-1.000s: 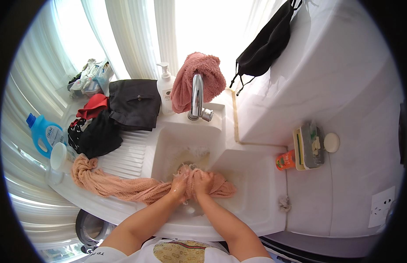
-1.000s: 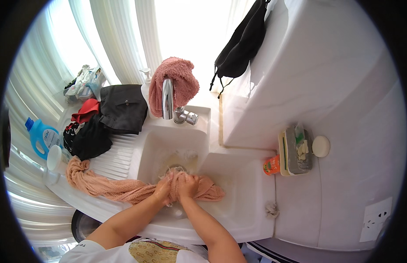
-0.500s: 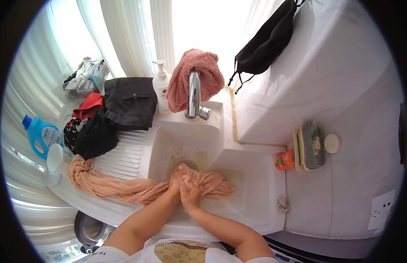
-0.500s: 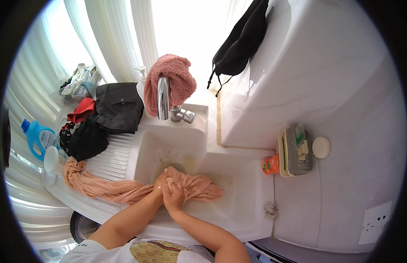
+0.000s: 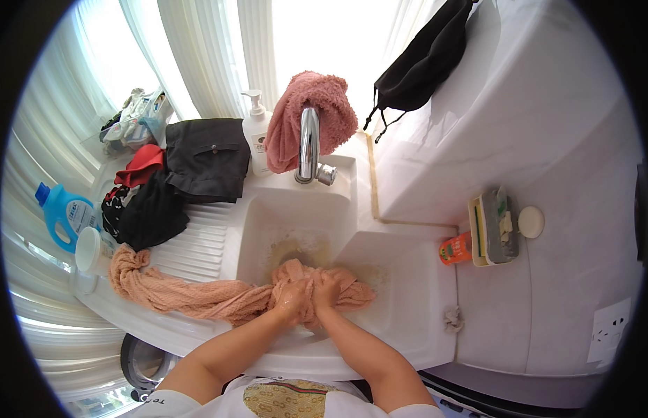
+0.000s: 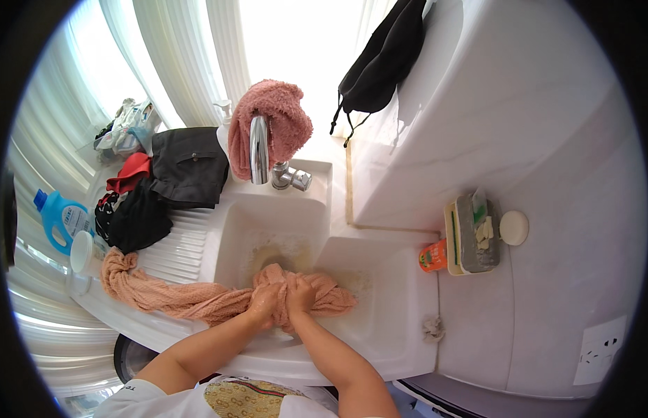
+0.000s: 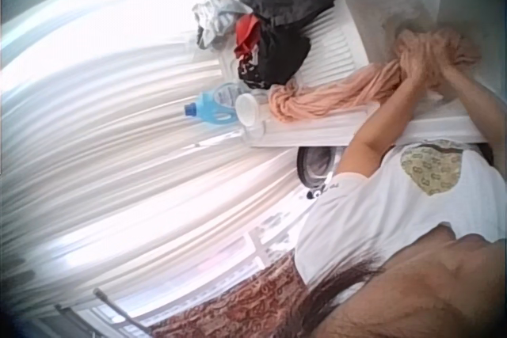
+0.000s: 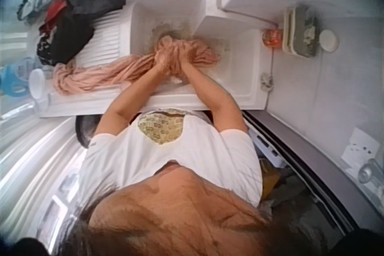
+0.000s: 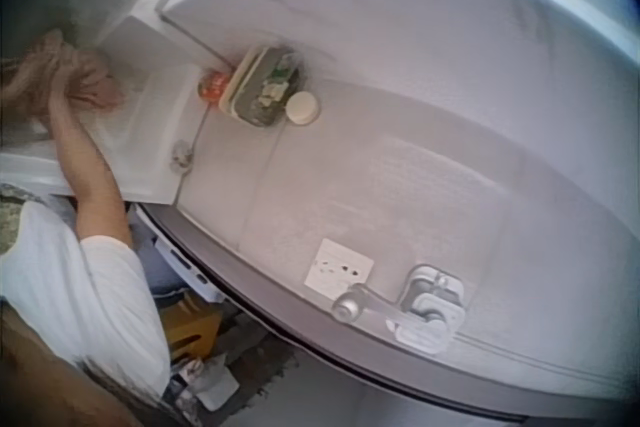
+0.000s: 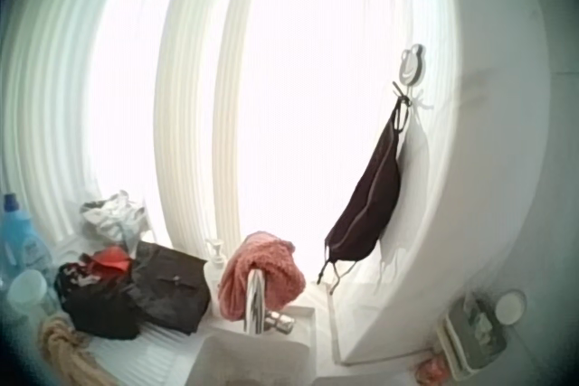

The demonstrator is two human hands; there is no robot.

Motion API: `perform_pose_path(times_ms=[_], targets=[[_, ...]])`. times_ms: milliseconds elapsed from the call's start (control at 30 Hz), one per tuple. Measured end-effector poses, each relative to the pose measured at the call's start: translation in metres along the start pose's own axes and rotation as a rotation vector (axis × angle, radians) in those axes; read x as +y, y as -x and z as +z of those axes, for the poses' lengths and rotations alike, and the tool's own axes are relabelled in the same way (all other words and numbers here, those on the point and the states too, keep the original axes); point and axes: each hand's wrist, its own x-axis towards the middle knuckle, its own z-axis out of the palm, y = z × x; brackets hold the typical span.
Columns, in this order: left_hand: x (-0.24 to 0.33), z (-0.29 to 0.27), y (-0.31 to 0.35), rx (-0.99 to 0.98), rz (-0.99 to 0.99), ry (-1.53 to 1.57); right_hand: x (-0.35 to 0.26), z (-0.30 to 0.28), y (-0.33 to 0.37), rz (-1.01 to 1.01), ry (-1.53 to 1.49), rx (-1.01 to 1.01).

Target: The person rubs a pink garment against a white washboard in a sink filled with water, using their hands to scrub the fabric.

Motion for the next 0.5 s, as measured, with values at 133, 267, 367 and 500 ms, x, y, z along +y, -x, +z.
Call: perform_pose_path(times_ms=[133, 267, 367, 500], targets=[[-0.019, -0.027, -0.039, -0.006, -0.113, 0.210, -0.043, -0.007, 0.039, -0.305, -0.143, -0.030], [-0.044, -0.043, -0.059, -0.056, -0.216, 0.062, -0.029, -0.028, 0.027, -0.315, -0.090, -0.282], [-0.027, -0.032, -0.031, -0.305, -0.298, -0.681, -0.004, -0.077, -0.014, -0.081, 0.455, -0.713], [-0.009, -0.020, -0.024, -0.493, -0.003, -1.504, 0.003, -0.105, -0.029, -0.242, 0.950, -0.954]])
